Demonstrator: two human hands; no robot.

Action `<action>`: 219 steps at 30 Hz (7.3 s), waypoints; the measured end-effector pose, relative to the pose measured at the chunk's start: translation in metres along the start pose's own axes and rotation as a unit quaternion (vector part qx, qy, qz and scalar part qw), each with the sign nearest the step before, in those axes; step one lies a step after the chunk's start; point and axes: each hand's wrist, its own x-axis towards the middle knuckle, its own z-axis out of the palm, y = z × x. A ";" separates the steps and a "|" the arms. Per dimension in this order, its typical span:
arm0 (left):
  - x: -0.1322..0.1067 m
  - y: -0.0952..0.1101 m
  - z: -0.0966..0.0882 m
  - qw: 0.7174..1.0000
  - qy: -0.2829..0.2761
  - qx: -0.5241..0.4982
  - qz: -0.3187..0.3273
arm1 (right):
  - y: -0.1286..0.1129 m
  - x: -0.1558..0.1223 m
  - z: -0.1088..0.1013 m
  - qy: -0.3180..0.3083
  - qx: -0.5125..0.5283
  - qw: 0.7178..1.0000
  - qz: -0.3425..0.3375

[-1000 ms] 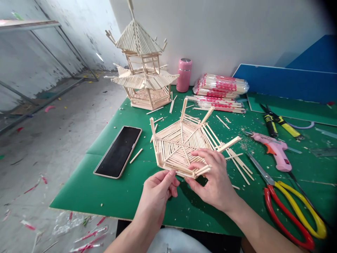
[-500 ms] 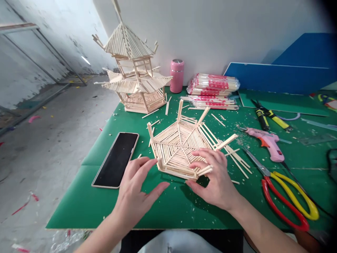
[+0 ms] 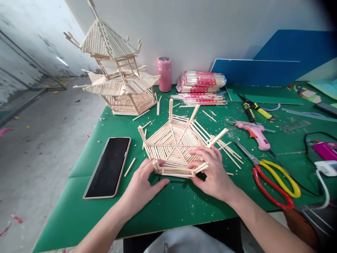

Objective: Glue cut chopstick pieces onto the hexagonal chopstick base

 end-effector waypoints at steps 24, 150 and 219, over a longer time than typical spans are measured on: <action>0.003 0.006 0.001 0.991 -0.031 -0.111 0.070 | -0.001 -0.006 -0.002 0.011 0.026 1.000 0.005; -0.036 0.004 0.027 0.980 0.177 0.085 0.019 | 0.088 -0.006 0.000 0.128 -0.101 0.979 0.119; 0.025 0.006 0.018 0.992 0.031 -0.033 0.115 | 0.037 0.027 -0.013 -0.049 0.091 0.995 -0.015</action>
